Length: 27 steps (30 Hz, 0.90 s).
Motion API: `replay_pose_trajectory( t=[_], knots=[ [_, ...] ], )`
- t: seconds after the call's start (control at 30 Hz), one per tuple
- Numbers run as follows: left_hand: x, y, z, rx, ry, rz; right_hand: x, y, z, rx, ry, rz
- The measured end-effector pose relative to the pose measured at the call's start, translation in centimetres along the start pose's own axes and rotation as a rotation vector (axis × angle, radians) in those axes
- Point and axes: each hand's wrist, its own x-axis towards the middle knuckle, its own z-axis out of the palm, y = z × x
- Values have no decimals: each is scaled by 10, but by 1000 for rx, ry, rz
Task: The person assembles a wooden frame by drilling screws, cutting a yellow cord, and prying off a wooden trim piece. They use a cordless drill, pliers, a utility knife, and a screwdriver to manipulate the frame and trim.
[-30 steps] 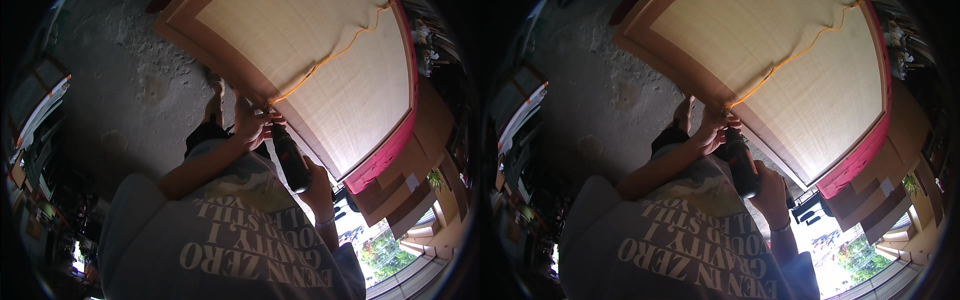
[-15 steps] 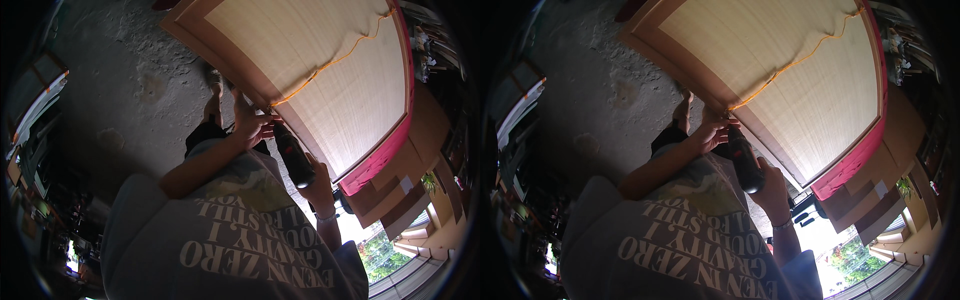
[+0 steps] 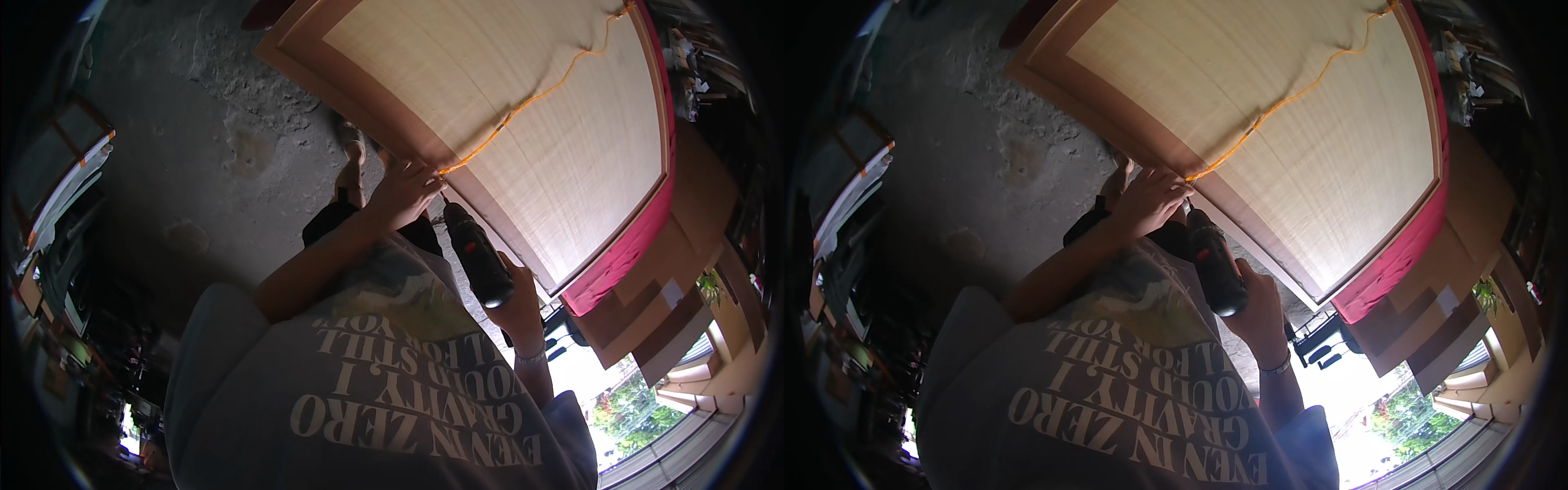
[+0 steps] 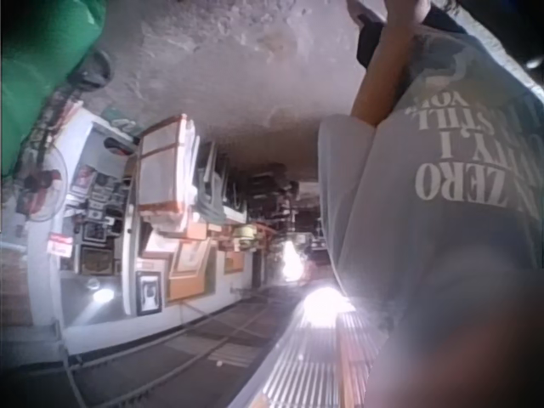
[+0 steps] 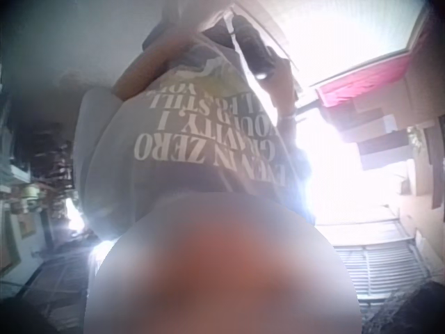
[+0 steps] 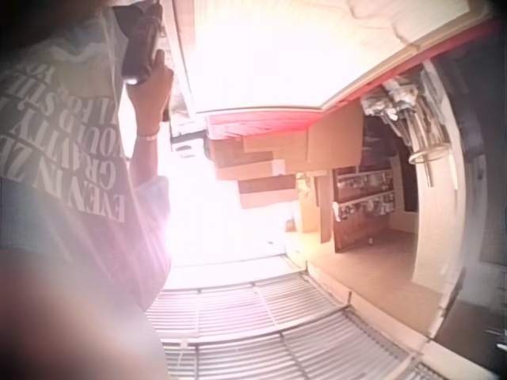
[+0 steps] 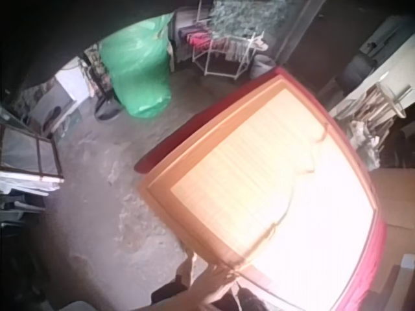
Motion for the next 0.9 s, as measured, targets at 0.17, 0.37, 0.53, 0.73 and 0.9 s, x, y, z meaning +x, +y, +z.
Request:
replay_pose_trajectory(
  t=[0.17, 0.37, 0.53, 0.73, 0.9],
  knots=[
    [12, -12, 9, 11, -126, 120, -1, 8, 3, 112, -71, 78],
    [21, -18, 3, -34, -199, 153, -5, 12, 6, 54, -71, 78],
    [28, -17, -5, -41, -223, 189, -8, 14, 8, 16, -53, 81],
    [28, -17, 1, 105, -186, 276, -18, 8, -1, 31, -33, 70],
    [29, -15, 7, 72, -163, 263, -39, -1, -17, 79, 90, 43]
  ],
)
